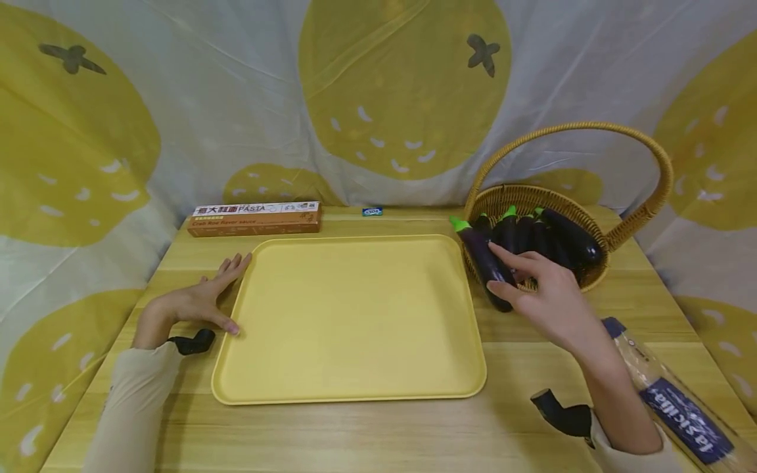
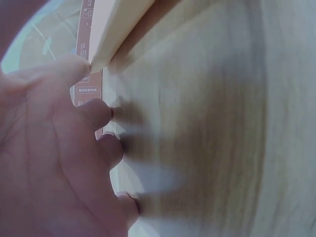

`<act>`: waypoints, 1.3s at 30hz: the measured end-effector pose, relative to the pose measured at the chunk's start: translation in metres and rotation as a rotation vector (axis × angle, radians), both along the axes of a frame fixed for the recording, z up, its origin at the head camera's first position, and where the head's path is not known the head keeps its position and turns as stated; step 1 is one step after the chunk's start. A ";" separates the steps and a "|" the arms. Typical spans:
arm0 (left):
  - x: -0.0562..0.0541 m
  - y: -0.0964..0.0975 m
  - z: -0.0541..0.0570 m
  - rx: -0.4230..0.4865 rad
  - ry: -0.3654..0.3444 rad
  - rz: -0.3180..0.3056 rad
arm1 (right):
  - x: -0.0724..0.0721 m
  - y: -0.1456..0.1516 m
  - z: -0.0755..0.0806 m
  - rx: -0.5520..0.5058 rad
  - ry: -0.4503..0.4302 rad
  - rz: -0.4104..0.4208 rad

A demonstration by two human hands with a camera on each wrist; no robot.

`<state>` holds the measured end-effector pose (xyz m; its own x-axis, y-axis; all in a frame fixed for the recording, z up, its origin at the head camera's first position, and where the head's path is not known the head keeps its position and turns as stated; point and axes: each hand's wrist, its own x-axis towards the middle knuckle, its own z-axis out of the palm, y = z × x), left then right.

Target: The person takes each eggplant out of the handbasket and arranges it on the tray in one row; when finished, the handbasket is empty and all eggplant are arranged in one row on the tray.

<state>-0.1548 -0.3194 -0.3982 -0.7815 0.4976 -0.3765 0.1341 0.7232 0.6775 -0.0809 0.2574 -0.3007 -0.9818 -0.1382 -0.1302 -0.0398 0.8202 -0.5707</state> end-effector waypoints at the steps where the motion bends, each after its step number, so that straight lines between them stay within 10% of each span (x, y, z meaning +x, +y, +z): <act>1: 0.000 0.000 0.000 0.002 0.000 0.001 | -0.001 -0.010 0.000 -0.013 0.004 0.015; 19: -0.002 0.002 -0.002 -0.006 -0.011 0.003 | -0.056 -0.185 -0.055 -0.238 -0.024 0.225; 39: -0.001 0.001 -0.003 0.002 -0.019 0.020 | -0.076 -0.284 -0.093 -0.374 -0.106 0.306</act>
